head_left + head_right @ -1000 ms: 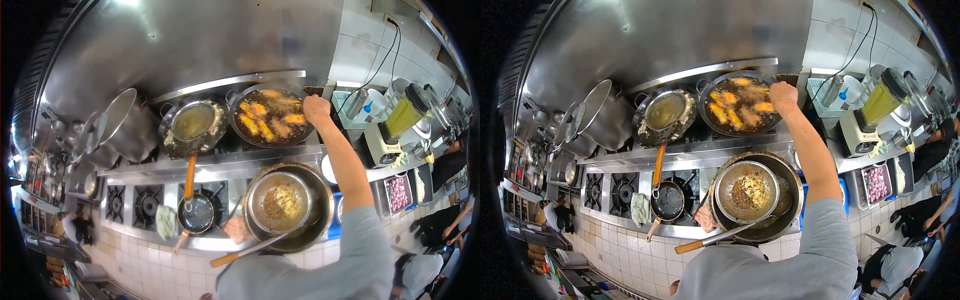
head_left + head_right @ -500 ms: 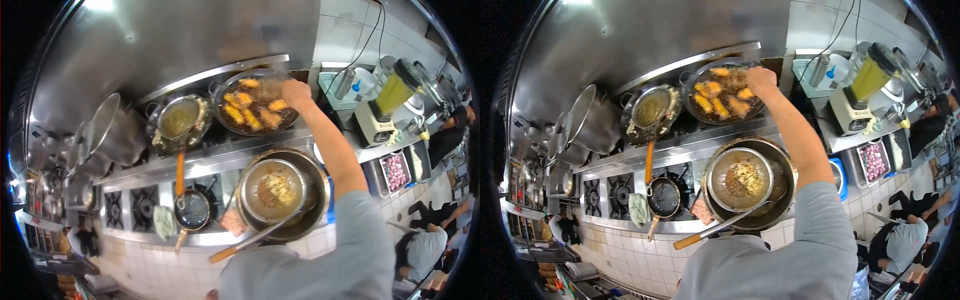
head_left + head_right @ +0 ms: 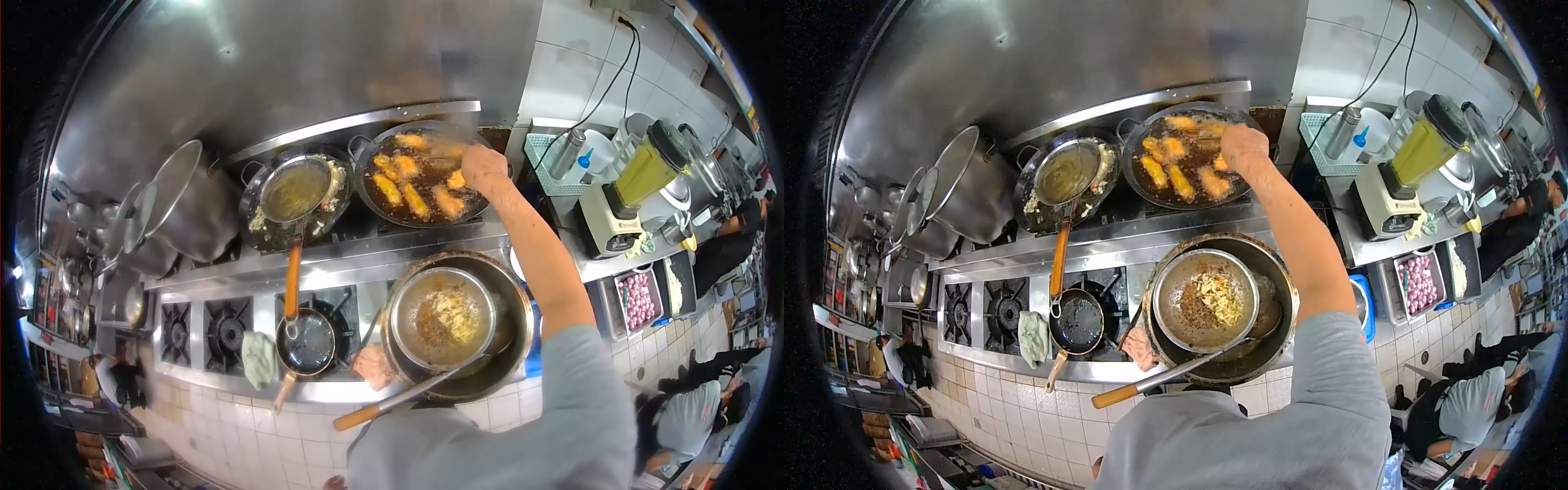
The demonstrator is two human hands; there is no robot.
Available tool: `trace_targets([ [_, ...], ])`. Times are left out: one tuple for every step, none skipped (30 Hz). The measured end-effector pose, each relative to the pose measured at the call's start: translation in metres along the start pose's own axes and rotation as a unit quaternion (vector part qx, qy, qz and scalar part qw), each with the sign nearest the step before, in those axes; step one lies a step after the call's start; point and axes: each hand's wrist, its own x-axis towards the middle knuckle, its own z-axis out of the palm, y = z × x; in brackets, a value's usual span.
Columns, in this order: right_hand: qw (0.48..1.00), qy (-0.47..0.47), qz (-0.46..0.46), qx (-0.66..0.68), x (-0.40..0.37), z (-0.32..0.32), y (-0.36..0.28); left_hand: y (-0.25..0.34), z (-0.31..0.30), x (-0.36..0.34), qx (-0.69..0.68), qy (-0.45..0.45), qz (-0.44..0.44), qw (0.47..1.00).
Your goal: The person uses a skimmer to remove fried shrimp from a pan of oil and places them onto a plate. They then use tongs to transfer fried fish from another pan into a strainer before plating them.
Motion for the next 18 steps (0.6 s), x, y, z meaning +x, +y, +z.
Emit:
trace_targets([
  [1.0, 0.006, -0.02, -0.001, 0.0, 0.0, -0.003, -0.001, 0.0, 0.001, 0.005, 0.001, 0.003, 1.0],
  [1.0, 0.006, -0.02, 0.0, 0.0, 0.002, -0.007, -0.014, -0.003, 0.016, -0.005, 0.006, 0.003, 1.0],
  [0.998, 0.032, -0.048, 0.005, 0.001, 0.007, -0.011, -0.042, -0.008, 0.038, -0.017, 0.017, 0.006, 1.0],
  [0.995, 0.058, -0.076, 0.01, 0.002, 0.013, -0.015, -0.071, -0.012, 0.062, -0.032, 0.024, 0.011, 0.999],
  [0.991, 0.085, -0.104, 0.016, 0.002, 0.018, -0.016, -0.085, -0.013, 0.077, -0.048, 0.032, 0.007, 0.998],
  [0.991, 0.086, -0.103, 0.017, 0.002, 0.021, -0.016, -0.08, -0.015, 0.076, -0.023, 0.029, 0.022, 0.999],
  [0.994, 0.061, -0.089, 0.011, 0.003, 0.025, -0.015, -0.073, -0.017, 0.074, 0.003, 0.027, 0.037, 0.999],
  [0.997, 0.035, -0.075, 0.005, 0.004, 0.028, -0.015, -0.066, -0.019, 0.071, 0.053, 0.02, 0.065, 0.996],
  [0.998, 0.01, -0.062, -0.001, 0.004, 0.028, -0.016, -0.067, -0.02, 0.071, 0.102, 0.015, 0.092, 0.99],
  [0.998, 0.011, -0.064, -0.001, 0.003, 0.028, -0.016, -0.069, -0.019, 0.072, 0.1, 0.016, 0.092, 0.991],
  [0.998, 0.024, -0.062, -0.002, 0.002, 0.027, -0.013, -0.071, -0.017, 0.072, 0.061, 0.018, 0.083, 0.994],
  [0.998, 0.036, -0.06, -0.002, -0.002, 0.023, -0.013, -0.074, -0.016, 0.072, 0.023, 0.02, 0.075, 0.997],
  [0.997, 0.048, -0.057, -0.002, -0.006, 0.02, -0.015, -0.077, -0.015, 0.073, -0.015, 0.022, 0.066, 0.997],
  [0.997, 0.047, -0.058, -0.002, -0.01, 0.016, -0.015, -0.081, -0.015, 0.072, -0.016, 0.022, 0.064, 0.998],
  [0.998, 0.022, -0.057, -0.006, -0.019, 0.001, -0.018, -0.081, -0.013, 0.069, -0.007, 0.037, 0.065, 0.997],
  [0.998, -0.004, -0.056, -0.01, -0.028, -0.014, -0.02, -0.082, -0.011, 0.065, 0.002, 0.052, 0.065, 0.997],
  [0.998, -0.029, -0.055, -0.015, -0.033, -0.02, -0.023, -0.083, -0.008, 0.061, 0.01, 0.066, 0.066, 0.996],
  [0.998, -0.03, -0.057, -0.015, -0.034, -0.016, -0.024, -0.079, -0.005, 0.051, 0.009, 0.066, 0.064, 0.996],
])
